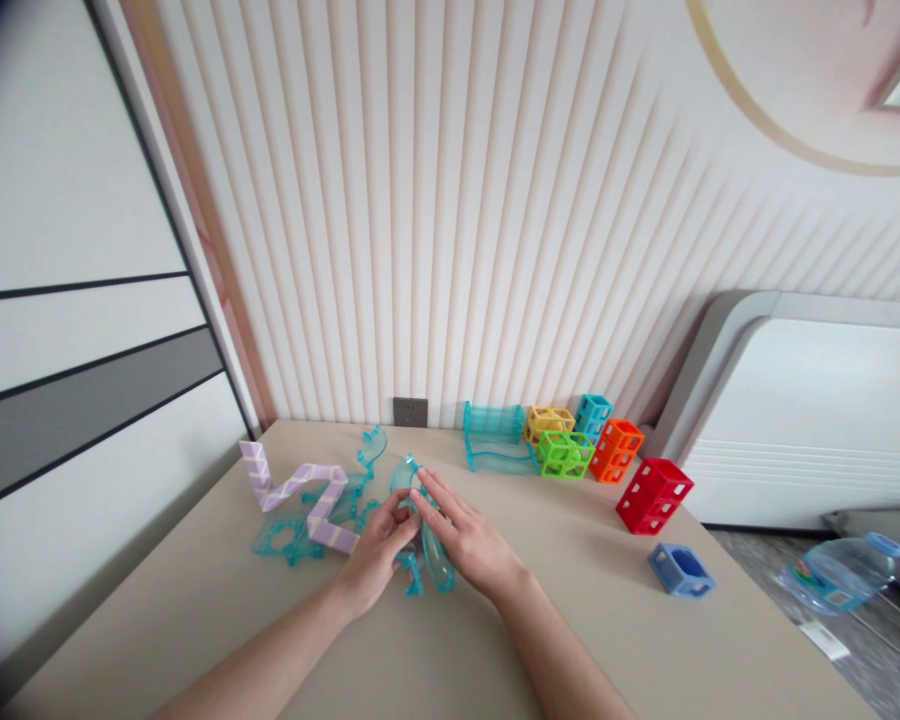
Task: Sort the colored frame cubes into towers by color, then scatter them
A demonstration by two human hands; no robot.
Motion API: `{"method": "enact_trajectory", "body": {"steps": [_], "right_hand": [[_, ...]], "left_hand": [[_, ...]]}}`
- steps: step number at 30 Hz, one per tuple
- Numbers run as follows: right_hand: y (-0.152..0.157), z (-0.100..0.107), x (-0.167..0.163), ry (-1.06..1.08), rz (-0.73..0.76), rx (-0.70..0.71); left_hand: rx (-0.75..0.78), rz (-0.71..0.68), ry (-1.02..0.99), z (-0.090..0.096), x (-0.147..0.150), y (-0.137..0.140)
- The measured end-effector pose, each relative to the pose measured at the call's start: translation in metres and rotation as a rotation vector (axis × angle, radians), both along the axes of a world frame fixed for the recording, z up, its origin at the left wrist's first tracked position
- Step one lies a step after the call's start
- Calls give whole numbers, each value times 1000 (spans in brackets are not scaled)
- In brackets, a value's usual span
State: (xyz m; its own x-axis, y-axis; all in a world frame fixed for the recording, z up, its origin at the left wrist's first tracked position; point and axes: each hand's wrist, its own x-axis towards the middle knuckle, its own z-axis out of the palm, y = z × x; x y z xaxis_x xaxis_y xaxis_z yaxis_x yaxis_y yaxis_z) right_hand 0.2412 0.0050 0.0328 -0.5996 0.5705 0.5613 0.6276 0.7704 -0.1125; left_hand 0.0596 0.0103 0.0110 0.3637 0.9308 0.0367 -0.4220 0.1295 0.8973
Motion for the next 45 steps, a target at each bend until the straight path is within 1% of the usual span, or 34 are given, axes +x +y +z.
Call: {"method": "enact_trajectory", "body": {"steps": [3, 8, 15, 17, 21, 25, 33, 38, 45], "right_hand": [[2, -5, 1, 15, -18, 14], [7, -5, 4, 56, -72, 46], [8, 0, 8, 79, -143, 25], [6, -1, 8, 115, -177, -6], [4, 0, 7, 173, -226, -118], [1, 4, 0, 144, -240, -228], [-1, 7, -10, 177, -244, -392], [-1, 6, -10, 199, -239, -419], [1, 2, -10, 257, -216, -497]], "left_hand": [[5, 6, -4, 1, 1, -1], [73, 125, 101, -2, 0, 1], [128, 273, 139, -2, -3, 2], [141, 314, 125, -1, -3, 3], [182, 392, 96, -1, -4, 9], [238, 464, 76, 0, -7, 12], [248, 478, 73, 8, -4, 7], [255, 425, 76, 8, -3, 6], [268, 425, 81, 5, -5, 8]]}}
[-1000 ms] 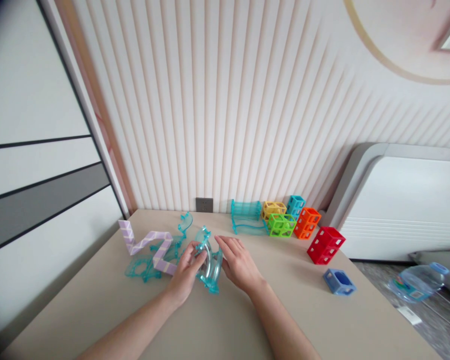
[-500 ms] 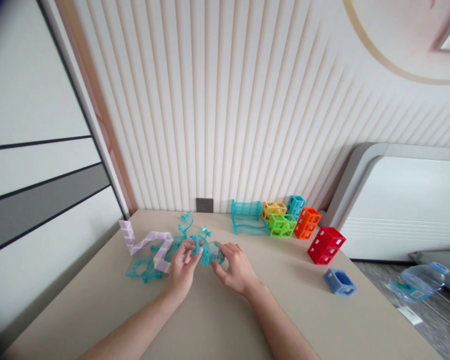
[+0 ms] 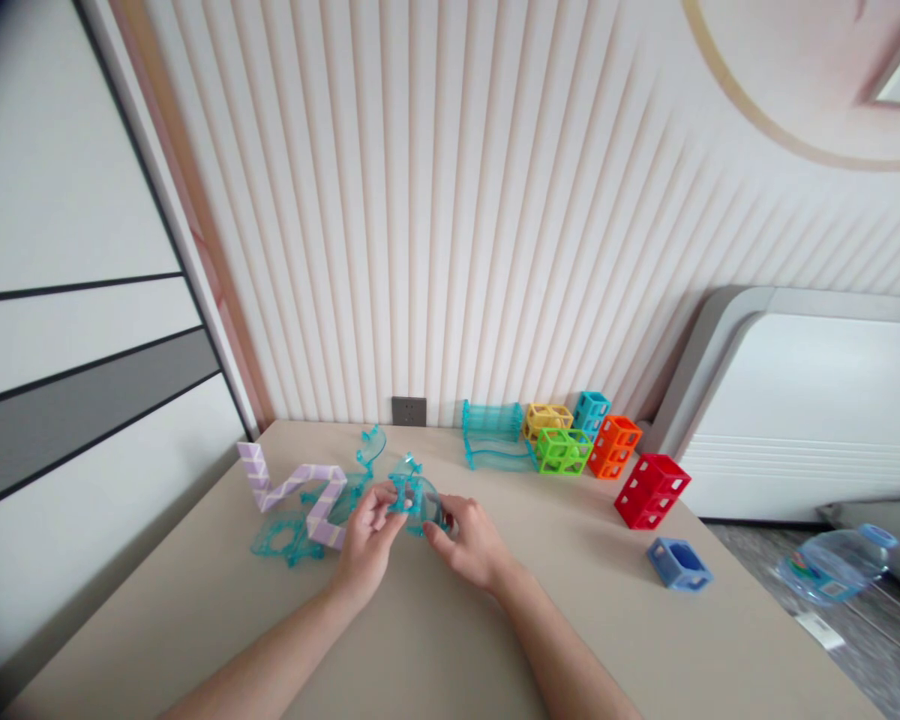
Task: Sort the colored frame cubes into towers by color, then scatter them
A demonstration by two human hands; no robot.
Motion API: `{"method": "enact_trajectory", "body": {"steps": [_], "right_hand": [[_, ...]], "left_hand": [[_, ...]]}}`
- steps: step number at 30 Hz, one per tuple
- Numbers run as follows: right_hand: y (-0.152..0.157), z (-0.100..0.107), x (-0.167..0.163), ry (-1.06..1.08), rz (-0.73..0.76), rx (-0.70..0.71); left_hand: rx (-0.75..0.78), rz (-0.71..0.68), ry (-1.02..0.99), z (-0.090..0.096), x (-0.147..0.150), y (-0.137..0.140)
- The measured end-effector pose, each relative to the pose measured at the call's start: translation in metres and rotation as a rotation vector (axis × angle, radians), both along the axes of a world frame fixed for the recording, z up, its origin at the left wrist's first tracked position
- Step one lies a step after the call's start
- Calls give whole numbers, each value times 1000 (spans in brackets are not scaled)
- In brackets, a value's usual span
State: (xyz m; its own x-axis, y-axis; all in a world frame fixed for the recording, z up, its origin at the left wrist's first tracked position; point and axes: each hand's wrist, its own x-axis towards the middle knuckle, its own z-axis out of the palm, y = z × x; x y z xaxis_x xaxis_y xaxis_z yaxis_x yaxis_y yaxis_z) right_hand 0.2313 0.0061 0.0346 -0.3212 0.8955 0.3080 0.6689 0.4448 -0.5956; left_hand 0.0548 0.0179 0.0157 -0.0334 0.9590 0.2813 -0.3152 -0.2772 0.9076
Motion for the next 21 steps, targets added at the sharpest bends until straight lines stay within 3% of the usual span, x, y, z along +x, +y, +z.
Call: {"method": "enact_trajectory", "body": {"steps": [10, 21], "right_hand": [[-3, 5, -1, -92, -4, 3], [2, -6, 1, 15, 5, -170]], "left_hand": [[33, -28, 34, -7, 1, 3], [25, -35, 50, -14, -1, 2]]}}
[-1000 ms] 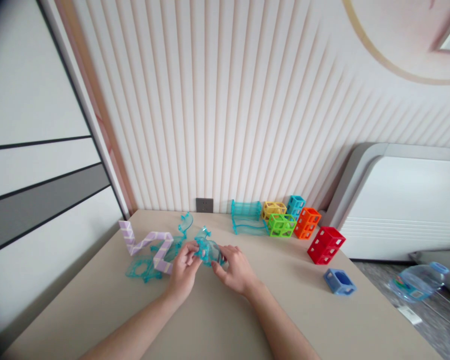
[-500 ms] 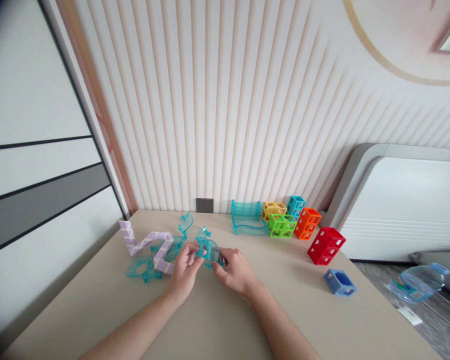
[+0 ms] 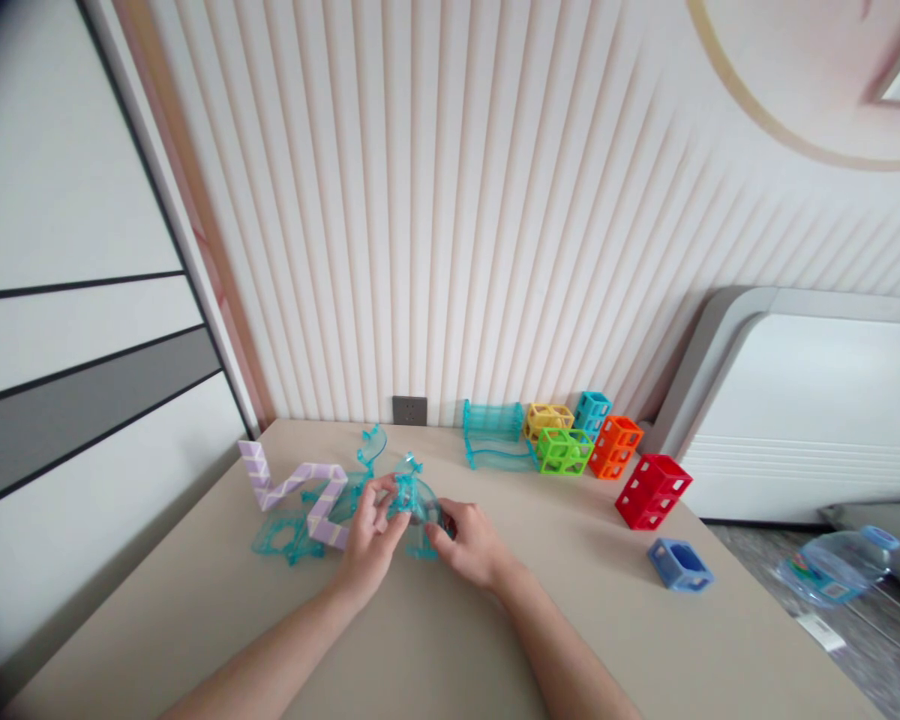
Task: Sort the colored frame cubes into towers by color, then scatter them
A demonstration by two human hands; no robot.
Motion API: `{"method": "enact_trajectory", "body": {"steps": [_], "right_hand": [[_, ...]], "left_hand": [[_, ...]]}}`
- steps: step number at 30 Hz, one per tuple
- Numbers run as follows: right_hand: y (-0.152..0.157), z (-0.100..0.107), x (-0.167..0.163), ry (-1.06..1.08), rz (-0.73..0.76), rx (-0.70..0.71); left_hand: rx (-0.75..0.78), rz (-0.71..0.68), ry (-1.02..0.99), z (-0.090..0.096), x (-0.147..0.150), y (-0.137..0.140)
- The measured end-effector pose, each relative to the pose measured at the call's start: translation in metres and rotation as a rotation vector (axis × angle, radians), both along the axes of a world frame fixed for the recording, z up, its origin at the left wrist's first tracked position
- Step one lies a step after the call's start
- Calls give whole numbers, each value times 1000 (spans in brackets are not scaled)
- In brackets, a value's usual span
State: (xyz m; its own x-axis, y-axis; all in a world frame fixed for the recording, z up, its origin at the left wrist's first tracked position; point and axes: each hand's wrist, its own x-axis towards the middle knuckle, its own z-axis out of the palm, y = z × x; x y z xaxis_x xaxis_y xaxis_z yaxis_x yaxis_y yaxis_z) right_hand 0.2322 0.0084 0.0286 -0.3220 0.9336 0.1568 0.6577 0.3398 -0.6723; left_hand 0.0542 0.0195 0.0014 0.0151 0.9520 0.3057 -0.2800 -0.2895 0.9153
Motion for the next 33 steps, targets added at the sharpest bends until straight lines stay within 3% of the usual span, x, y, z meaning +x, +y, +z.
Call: {"method": "enact_trajectory", "body": {"steps": [13, 24, 33], "right_hand": [[2, -3, 1, 57, -30, -8], [4, 1, 10, 37, 23, 58], [4, 1, 10, 10, 35, 93]], "left_hand": [[-19, -84, -14, 9, 2, -4], [70, 8, 99, -3, -2, 7], [48, 49, 86, -3, -1, 8]]}}
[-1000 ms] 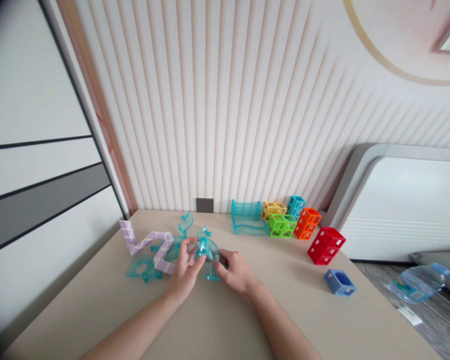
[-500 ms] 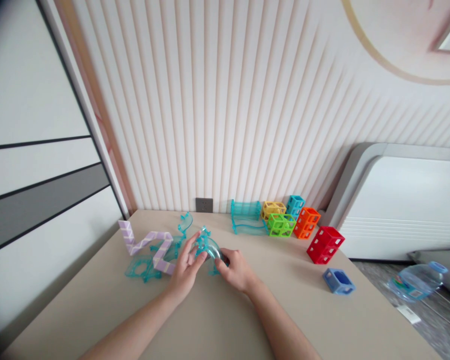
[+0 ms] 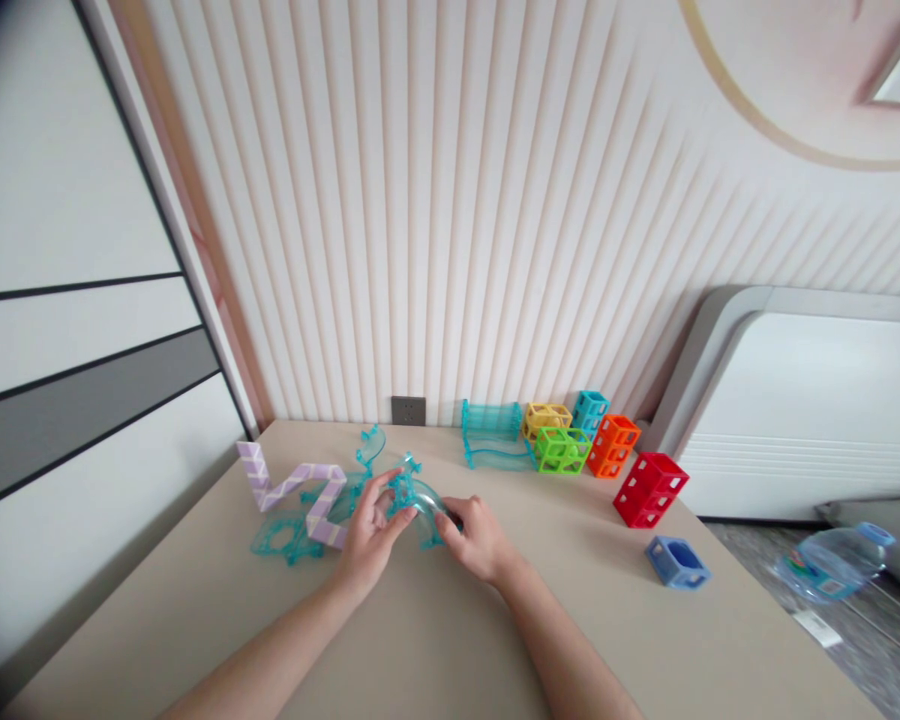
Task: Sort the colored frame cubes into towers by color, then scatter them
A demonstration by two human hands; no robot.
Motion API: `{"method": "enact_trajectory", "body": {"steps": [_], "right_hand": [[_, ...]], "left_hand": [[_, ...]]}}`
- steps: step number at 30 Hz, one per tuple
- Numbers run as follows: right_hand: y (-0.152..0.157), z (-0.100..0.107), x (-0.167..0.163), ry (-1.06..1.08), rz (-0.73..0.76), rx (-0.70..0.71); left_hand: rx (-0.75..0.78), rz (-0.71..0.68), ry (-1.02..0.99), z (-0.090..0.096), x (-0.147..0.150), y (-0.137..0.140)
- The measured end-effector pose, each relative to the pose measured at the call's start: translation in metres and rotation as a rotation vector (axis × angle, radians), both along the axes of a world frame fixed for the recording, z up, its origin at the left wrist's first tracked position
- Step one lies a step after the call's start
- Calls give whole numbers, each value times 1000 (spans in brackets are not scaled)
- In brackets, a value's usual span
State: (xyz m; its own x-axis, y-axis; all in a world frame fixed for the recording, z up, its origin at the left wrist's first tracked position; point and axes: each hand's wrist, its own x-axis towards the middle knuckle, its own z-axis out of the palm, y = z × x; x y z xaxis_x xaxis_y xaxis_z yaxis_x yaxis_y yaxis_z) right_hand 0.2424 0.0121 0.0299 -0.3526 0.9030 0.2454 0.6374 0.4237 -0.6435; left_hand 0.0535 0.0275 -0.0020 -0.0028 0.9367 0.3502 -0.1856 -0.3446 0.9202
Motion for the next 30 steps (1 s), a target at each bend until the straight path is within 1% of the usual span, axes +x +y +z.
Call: {"method": "enact_trajectory", "body": {"steps": [4, 8, 12, 16, 22, 25, 30], "right_hand": [[-2, 3, -1, 47, -33, 28], [-2, -4, -2, 88, -110, 68], [-1, -9, -5, 100, -181, 106], [0, -11, -7, 145, -248, 171], [4, -13, -5, 233, -385, 318], [5, -14, -5, 266, -409, 372], [6, -15, -5, 281, -414, 381]], "left_hand": [[-27, 31, -31, 4, -2, 1], [-87, 84, -75, 13, -4, 0], [-112, 75, -110, 18, -3, -2], [-114, 61, -120, 15, -2, -1], [-131, 61, -134, 8, -2, 2], [-133, 39, -147, 9, -1, 2], [-136, 31, -172, 11, -1, 3]]}}
